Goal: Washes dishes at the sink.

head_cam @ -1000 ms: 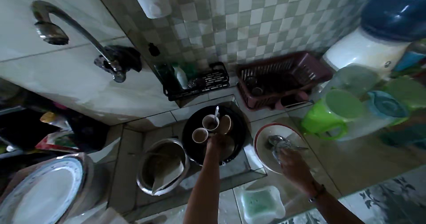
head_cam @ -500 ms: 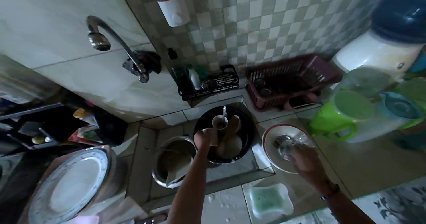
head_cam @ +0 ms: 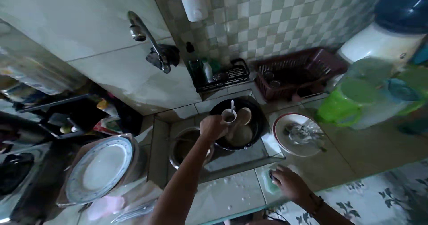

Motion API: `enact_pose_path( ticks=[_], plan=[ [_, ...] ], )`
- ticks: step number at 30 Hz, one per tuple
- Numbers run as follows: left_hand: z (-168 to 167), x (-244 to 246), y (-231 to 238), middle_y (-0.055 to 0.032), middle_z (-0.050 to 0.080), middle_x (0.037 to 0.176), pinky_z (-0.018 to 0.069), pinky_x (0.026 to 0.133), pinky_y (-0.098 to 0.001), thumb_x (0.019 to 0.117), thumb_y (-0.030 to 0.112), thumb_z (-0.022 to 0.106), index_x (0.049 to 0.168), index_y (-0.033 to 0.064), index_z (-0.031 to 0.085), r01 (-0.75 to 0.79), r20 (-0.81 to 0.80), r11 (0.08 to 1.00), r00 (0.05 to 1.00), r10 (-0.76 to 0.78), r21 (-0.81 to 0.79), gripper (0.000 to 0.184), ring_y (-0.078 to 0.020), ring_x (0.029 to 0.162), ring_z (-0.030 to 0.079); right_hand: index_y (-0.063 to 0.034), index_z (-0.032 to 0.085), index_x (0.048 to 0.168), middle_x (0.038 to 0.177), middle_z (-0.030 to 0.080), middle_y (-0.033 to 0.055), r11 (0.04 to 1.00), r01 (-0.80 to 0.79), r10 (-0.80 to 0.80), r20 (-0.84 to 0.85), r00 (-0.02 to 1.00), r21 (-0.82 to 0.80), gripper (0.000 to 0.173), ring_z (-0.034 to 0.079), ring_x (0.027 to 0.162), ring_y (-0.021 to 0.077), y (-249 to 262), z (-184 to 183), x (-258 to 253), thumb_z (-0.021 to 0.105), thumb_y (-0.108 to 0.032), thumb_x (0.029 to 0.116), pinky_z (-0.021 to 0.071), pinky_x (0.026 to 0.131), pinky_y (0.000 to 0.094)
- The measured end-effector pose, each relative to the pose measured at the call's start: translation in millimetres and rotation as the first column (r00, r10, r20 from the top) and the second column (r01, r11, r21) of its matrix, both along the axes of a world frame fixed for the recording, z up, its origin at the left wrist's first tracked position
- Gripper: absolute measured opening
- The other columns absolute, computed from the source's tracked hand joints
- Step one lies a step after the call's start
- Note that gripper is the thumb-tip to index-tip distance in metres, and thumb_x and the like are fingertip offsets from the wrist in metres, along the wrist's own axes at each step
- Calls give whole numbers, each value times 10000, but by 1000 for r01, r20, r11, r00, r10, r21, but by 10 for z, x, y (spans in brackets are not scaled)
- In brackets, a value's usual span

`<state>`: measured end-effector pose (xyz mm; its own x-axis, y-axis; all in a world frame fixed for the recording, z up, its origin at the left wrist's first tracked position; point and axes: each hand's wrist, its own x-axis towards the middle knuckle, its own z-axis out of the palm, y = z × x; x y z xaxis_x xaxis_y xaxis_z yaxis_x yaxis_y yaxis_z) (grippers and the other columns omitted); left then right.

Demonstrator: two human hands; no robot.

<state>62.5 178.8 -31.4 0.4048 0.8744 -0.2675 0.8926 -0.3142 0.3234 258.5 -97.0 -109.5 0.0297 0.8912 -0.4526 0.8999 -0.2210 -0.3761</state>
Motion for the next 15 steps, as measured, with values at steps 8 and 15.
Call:
enact_pose_path(
  ticks=[8, 15],
  plan=[
    [-267, -859, -402, -85, 679, 813, 555, 627, -309, 998, 248, 674, 1072, -13, 677, -358, 681, 762, 346, 645, -540, 272, -142, 670, 638, -74, 685, 1287, 1337, 636, 212, 961, 95, -68, 111, 991, -260, 320, 606, 1239, 408, 110, -95, -229, 588, -228, 1023, 499, 992, 601],
    [-580, -1043, -915, -75, 618, 759, 574, 587, -311, 1069, 210, 485, 1003, 26, 590, -10, 464, 468, -160, 871, -883, 221, -157, 631, 630, -29, 721, 1106, 1140, 698, 229, 944, 163, -137, 108, 985, -286, 286, 652, 1111, 418, 267, -306, -205, 725, -216, 889, 505, 910, 625]
  ],
)
